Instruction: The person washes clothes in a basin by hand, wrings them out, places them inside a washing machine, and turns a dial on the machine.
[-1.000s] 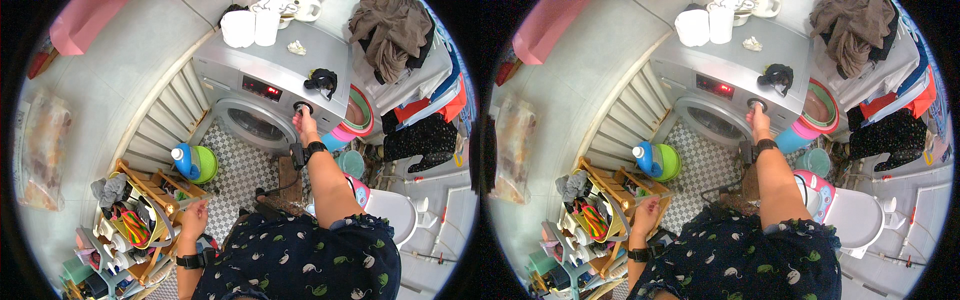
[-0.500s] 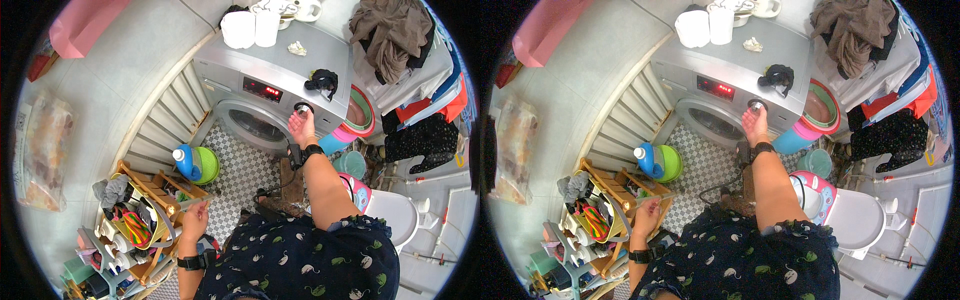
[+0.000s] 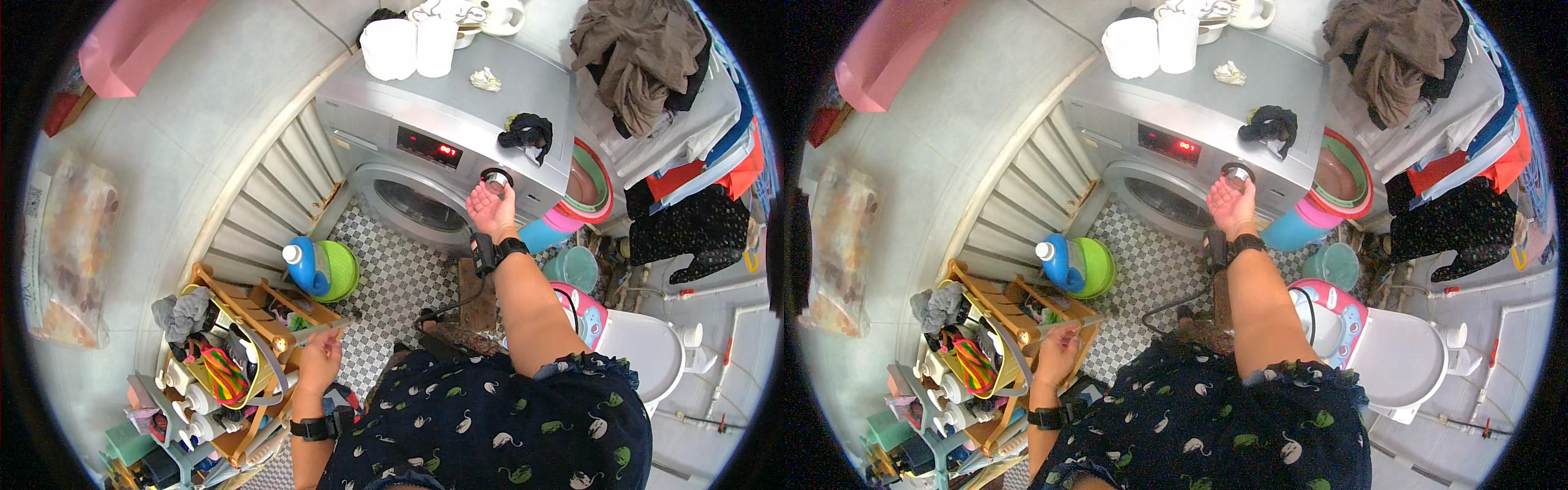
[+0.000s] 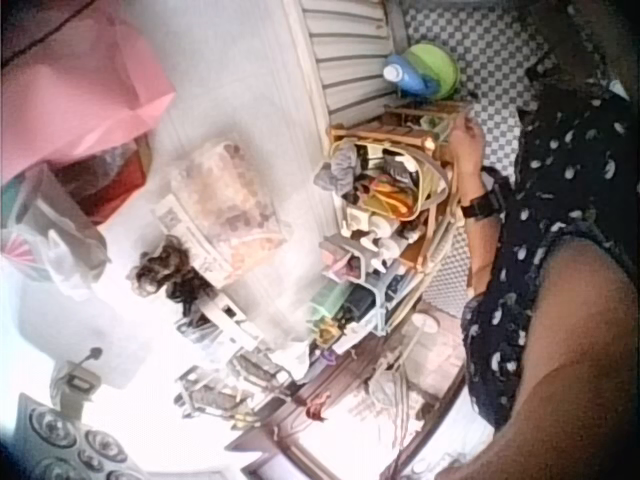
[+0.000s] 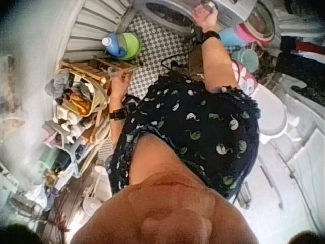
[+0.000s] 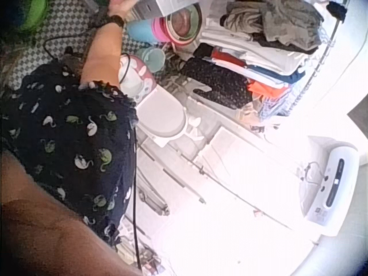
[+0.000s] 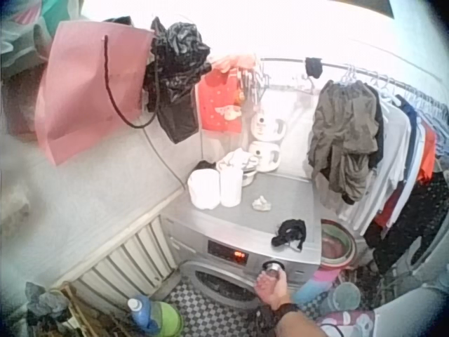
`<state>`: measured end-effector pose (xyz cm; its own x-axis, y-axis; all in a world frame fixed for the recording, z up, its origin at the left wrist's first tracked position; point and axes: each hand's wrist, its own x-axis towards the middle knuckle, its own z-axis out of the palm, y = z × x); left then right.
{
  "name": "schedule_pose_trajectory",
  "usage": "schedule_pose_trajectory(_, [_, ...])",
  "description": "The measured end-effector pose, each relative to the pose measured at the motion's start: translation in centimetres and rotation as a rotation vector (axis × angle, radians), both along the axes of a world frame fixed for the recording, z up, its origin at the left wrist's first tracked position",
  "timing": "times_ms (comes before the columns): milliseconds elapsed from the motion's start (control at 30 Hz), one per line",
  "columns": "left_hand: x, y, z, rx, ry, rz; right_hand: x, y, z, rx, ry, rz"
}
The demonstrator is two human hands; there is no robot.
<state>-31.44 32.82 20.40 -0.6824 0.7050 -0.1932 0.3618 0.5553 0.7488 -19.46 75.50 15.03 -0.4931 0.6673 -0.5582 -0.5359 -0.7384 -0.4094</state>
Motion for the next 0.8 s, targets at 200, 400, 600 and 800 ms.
schedule_pose_trajectory(200, [-0.1, -0.3, -0.1, 0.002, 0.009, -0.002, -0.2, -0.3, 0.7, -0.001, -0.035, -0.035])
schedule_pose_trajectory(400, [-0.1, -0.2, -0.4, -0.007, 0.003, 0.008, -0.3, -0.3, 0.8, -0.004, -0.046, -0.055])
schedule_pose_trajectory(600, [-0.3, -0.2, -0.5, 0.004, 0.026, -0.007, 0.1, -1.5, 0.5, 0.013, -0.031, -0.036])
schedule_pose_trajectory(800, [-0.2, -0.4, -0.5, 0.014, 0.002, 0.004, -1.2, -2.5, -2.7, 0.232, -0.819, 0.406])
